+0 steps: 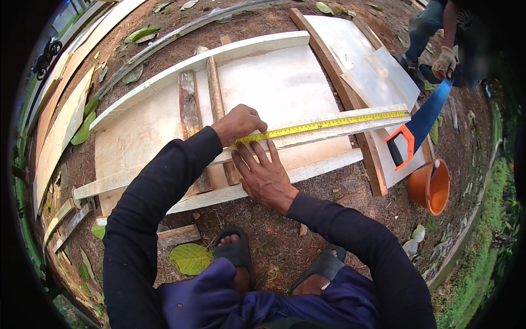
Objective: The person sits on the ground and uses a hand saw to cut a wooden plank placed on a wooden frame. They measure the wood with a tape measure, reposition the plank, and continue sawing to complete the cut.
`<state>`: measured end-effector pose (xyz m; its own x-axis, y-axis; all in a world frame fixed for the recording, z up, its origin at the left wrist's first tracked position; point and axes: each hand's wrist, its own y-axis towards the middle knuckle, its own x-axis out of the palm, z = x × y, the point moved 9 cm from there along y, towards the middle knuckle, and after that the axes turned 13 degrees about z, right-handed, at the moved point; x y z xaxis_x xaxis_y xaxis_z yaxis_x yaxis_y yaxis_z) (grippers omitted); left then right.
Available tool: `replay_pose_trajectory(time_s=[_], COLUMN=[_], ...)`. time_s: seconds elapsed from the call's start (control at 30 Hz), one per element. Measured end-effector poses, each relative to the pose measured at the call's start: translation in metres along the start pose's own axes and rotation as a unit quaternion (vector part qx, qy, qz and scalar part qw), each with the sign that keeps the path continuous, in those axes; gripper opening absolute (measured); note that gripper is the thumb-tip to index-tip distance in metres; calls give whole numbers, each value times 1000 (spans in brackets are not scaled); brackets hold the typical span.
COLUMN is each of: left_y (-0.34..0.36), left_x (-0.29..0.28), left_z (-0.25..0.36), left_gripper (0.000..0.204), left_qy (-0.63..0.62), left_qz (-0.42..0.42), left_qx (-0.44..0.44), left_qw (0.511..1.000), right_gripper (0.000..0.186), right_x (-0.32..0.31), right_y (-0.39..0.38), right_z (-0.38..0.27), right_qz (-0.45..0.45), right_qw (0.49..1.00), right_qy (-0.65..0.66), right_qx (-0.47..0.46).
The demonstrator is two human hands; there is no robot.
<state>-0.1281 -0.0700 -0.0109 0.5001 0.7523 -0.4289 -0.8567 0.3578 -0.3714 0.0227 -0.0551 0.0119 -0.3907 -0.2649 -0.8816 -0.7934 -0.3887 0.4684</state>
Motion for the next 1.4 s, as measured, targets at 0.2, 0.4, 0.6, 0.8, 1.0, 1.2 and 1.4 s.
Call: replay_pose_trajectory(time_s=[0.2,0.4,0.6,0.8,1.0,1.2,1.4], left_y=[-1,3,3,-3,-9,-8,-2], left_x=[-2,0,-3,-2,-2,-2,-1], left_z=[3,-3,-1,6,12,13,7], left_gripper=[27,21,22,23,23,23,27], left_qy=[2,29,15,42,30,25,53], left_qz=[-6,-26,-25,-17,-15,-28,-10], left_qx=[1,-19,-6,-8,-4,19,12], left_qw=[1000,999,1000,999,999,999,998], right_gripper=[67,66,67,67,66,66,66], right_x=[0,2,4,4,3,4,2], right_y=[-1,-2,-3,-2,-2,-2,-1], right_z=[1,2,2,2,2,1,-1], right_qz=[18,24,29,20,25,20,9], right_qw=[1000,1000,1000,1000,1000,1000,1000], right_qy=[1,7,5,2,4,1,1], right_qx=[-1,3,3,2,3,3,4])
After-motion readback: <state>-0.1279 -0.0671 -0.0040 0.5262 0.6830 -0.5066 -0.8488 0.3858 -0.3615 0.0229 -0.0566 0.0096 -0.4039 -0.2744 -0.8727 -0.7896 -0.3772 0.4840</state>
